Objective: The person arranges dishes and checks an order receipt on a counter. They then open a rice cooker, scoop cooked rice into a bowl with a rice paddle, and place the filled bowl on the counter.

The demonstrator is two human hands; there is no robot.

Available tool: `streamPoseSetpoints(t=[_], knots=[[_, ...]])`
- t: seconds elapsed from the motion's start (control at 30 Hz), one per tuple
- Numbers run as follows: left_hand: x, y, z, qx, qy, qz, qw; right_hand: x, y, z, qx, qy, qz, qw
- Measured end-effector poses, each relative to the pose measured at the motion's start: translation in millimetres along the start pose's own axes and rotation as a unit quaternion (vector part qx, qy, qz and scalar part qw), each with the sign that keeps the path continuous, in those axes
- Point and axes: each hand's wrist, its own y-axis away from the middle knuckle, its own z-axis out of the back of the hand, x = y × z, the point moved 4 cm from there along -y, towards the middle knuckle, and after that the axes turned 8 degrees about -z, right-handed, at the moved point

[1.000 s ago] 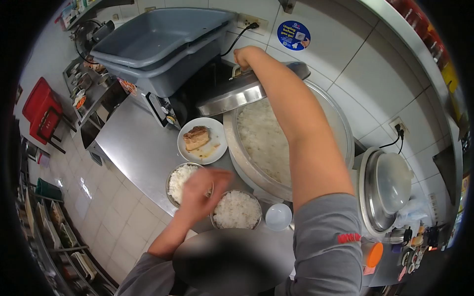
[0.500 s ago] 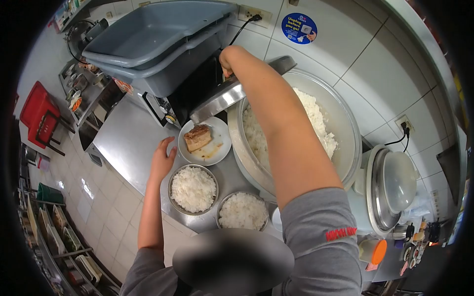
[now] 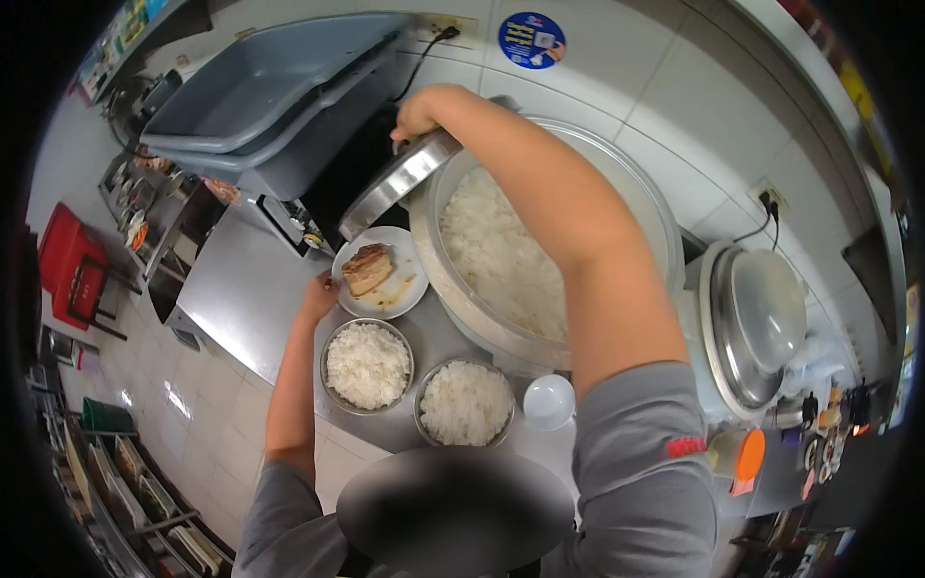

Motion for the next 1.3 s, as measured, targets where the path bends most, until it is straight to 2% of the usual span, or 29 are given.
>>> streamPoseSetpoints(t=[0.07, 0.13, 0.2, 0.23, 0.3, 0.4, 0.47, 0.5, 0.57, 0.63, 0.67, 0.7, 0.77, 0.87, 0.97, 1.1, 1.23, 1.3], knots=[[1, 10, 2, -0.111, -0.067, -0.056, 0.99, -2, 52, 14, -0.084, -0.006, 0.014, 0.996], [-33, 26, 25, -0.147, -0.107, -0.087, 0.979, -13, 116, 28, -0.155, -0.011, 0.014, 0.988], [-92, 53, 54, -0.094, -0.122, -0.096, 0.983, -39, 179, 30, -0.166, 0.0, 0.003, 0.986], [-123, 64, 63, -0.08, -0.087, -0.113, 0.987, -52, 212, 28, -0.171, 0.005, 0.0, 0.985], [-180, 87, 74, -0.05, -0.018, -0.144, 0.988, -74, 277, 21, -0.129, -0.011, -0.063, 0.99], [-259, 119, 76, -0.025, 0.058, -0.238, 0.969, -108, 362, 3, -0.088, -0.035, -0.208, 0.974], [-297, 139, 72, 0.003, 0.095, -0.261, 0.961, -146, 415, -14, -0.109, -0.055, -0.275, 0.954], [-312, 149, 68, 0.014, 0.113, -0.27, 0.956, -170, 439, -22, -0.121, -0.062, -0.305, 0.943], [-336, 168, 59, 0.02, 0.127, -0.319, 0.939, -233, 480, -44, -0.08, -0.059, -0.381, 0.919], [-348, 187, 49, 0.027, 0.137, -0.33, 0.934, -304, 514, -85, -0.038, 0.054, -0.452, 0.89], [-352, 196, 42, 0.037, 0.144, -0.324, 0.934, -343, 535, -122, -0.048, 0.071, -0.492, 0.867], [-354, 204, 36, 0.043, 0.15, -0.316, 0.936, -372, 551, -148, -0.061, 0.089, -0.527, 0.843], [-355, 218, 21, 0.055, 0.172, -0.295, 0.938, -353, 572, -170, -0.164, -0.074, -0.558, 0.81], [-352, 237, -5, 0.072, 0.208, -0.247, 0.944, -391, 578, -197, -0.314, 0.01, -0.51, 0.801], [-369, 260, -28, 0.081, 0.22, -0.233, 0.944, -348, 607, -178, -0.36, 0.048, -0.503, 0.785], [-399, 288, -52, 0.1, 0.206, -0.245, 0.942, -248, 702, -147, -0.47, 0.076, -0.506, 0.72], [-422, 301, -79, 0.097, 0.191, -0.268, 0.939, -165, 793, -178, -0.389, 0.032, -0.606, 0.693], [-432, 304, -94, 0.092, 0.193, -0.263, 0.941, -140, 817, -216, -0.392, -0.035, -0.564, 0.726]])
